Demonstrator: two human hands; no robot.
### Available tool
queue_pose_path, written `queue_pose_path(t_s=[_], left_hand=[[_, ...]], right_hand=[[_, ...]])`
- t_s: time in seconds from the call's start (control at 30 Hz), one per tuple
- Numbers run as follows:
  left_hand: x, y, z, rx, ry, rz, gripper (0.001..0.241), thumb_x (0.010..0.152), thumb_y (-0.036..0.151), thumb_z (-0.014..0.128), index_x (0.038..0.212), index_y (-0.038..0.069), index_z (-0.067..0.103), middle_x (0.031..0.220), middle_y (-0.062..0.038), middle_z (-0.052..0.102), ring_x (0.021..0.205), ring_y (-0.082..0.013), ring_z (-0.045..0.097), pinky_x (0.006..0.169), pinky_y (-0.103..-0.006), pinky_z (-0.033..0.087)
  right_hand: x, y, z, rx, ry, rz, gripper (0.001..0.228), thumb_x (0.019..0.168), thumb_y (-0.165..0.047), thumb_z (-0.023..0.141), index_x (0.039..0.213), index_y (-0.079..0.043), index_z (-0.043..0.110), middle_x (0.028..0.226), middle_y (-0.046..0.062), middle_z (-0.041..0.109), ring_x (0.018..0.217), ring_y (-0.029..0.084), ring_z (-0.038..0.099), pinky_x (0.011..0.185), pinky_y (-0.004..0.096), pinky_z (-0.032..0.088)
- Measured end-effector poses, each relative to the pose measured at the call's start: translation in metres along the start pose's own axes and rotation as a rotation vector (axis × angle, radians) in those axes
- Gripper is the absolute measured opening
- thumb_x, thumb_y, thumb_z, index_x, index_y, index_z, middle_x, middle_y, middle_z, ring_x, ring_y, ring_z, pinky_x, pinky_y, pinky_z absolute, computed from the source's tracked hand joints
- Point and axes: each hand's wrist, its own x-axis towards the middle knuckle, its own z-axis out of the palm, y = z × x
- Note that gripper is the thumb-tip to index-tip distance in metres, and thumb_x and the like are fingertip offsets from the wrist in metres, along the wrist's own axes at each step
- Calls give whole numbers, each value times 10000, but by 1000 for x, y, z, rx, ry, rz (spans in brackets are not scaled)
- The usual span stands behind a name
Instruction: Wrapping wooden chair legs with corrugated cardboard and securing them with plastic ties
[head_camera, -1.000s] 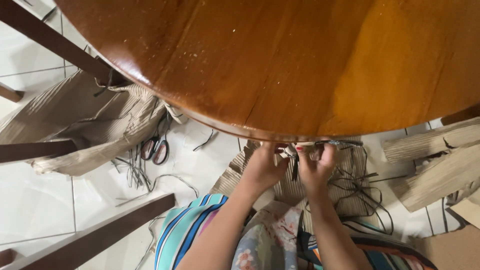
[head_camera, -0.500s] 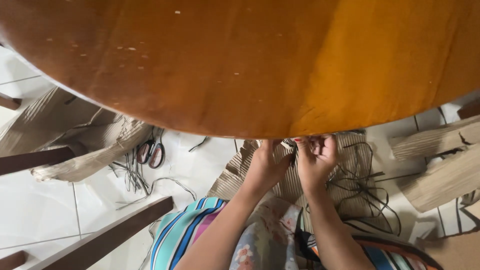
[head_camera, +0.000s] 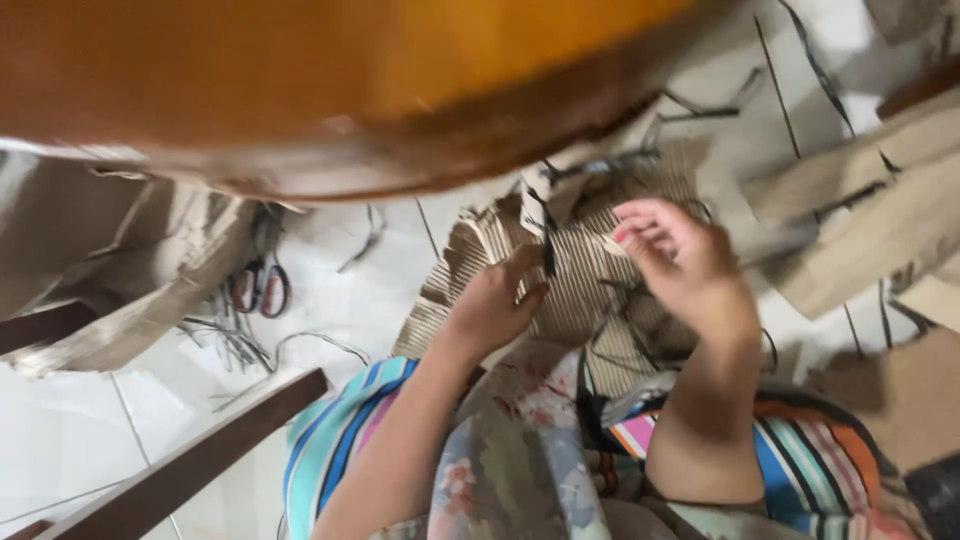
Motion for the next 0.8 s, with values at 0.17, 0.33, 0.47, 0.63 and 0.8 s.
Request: queue_pose_path(t_s=[0.17,0.33,0.47,0.63,0.8], left_hand=[[-18,31,5,72,-229,-17,406,889,118,635,1280,16,600,1134,-288,720,1040,-521,686,878,-594,554],[-21,30,38,158,-462,-42,508,872,115,649,1372,139,567,1298,-259,648,1138,-508,653,990,-577,537],[-16,20,81,227,-524,-56,583,846,180,679,1409,158,527,1451,-283,493,1171,-570,606,996,-620,530],[-20,24,115,365,-634,-157,769,743,254,812,1443,314,498,1586,-220,331,1259,-588,539,1007,-641,522],[-20,54,126,555,-726,-206,720,895,297,691,1555,285,405,1663,-223,170,1533,-495,186,1198,-645,258]], right_hand=[[-37,66,-50,-313,-12,226,272,955,-93,710,1223,-138,719,1046,85,772,972,297,728,833,432,588],[-68,80,-73,-481,-154,446,309,952,-226,668,1247,-148,716,1119,132,772,1076,395,700,939,546,543],[-94,100,-58,-416,-183,542,564,897,-176,723,1436,-111,569,1341,254,627,1231,467,615,1049,560,501],[-80,105,-37,-332,-366,786,1055,889,-81,730,1671,-315,61,1666,282,112,1450,553,338,1176,644,337],[-69,151,14,-550,-288,516,1405,625,-669,900,1665,-184,89,1546,403,254,1374,639,371,1046,734,420]])
